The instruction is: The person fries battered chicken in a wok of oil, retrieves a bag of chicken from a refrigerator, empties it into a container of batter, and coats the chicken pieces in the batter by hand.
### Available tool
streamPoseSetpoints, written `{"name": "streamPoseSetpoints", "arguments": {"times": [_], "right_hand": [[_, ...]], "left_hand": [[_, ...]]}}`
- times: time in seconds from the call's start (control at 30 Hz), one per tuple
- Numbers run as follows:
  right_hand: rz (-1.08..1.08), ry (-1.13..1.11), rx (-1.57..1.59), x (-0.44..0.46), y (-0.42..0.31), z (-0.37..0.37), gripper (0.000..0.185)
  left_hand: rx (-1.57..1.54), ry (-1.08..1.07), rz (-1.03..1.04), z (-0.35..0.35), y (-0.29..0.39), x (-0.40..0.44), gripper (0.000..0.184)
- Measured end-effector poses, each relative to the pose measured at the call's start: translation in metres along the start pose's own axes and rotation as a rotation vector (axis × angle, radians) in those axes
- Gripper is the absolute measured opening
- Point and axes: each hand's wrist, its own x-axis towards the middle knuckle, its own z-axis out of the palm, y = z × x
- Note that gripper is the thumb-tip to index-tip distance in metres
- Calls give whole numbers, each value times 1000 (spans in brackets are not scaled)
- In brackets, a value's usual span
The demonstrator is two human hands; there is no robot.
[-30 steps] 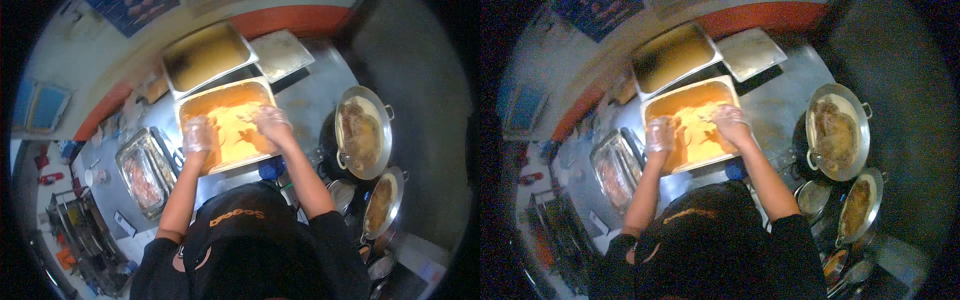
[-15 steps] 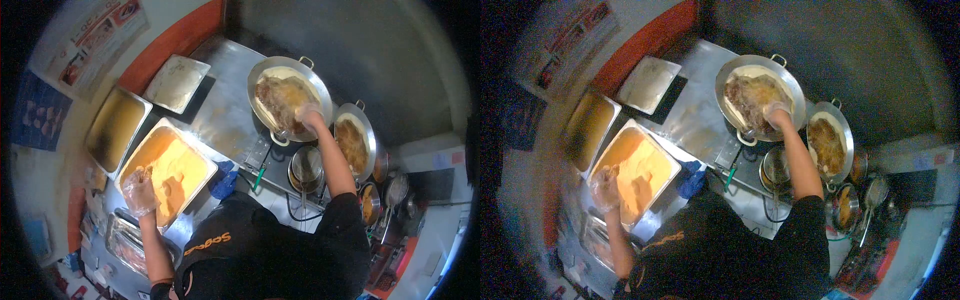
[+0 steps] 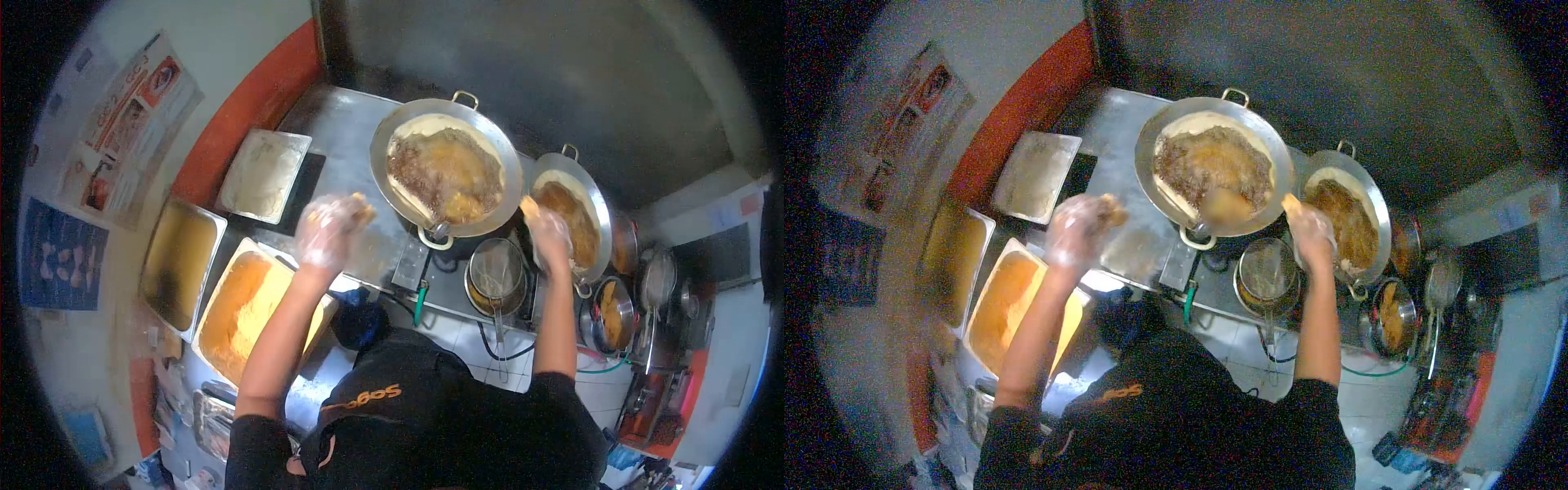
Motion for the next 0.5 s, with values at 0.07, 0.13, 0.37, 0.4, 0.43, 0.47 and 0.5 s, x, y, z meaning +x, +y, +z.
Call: {"name": "streamPoseSetpoints", "arguments": {"times": [0.07, 0.13, 0.37, 0.4, 0.43, 0.47, 0.5], "right_hand": [[35, 114, -19, -38, 41, -6, 39], [124, 151, 283, -83, 44, -16, 34], [445, 162, 554, -187, 68, -21, 21], [469, 179, 554, -193, 76, -17, 22], [490, 189, 553, -191, 69, -22, 23], [572, 127, 591, -192, 63, -31, 25], [545, 139, 570, -190, 68, -27, 25]], "left_hand": [[-52, -85, -5, 38, -4, 28, 13], [-51, -219, -77, 88, -19, 48, 18], [39, -397, -226, 256, -72, 84, 20], [63, -473, -263, 267, -77, 90, 22], [68, -480, -246, 267, -77, 93, 22], [75, -488, -237, 266, -77, 90, 23], [84, -498, -234, 265, -80, 87, 23]]}}
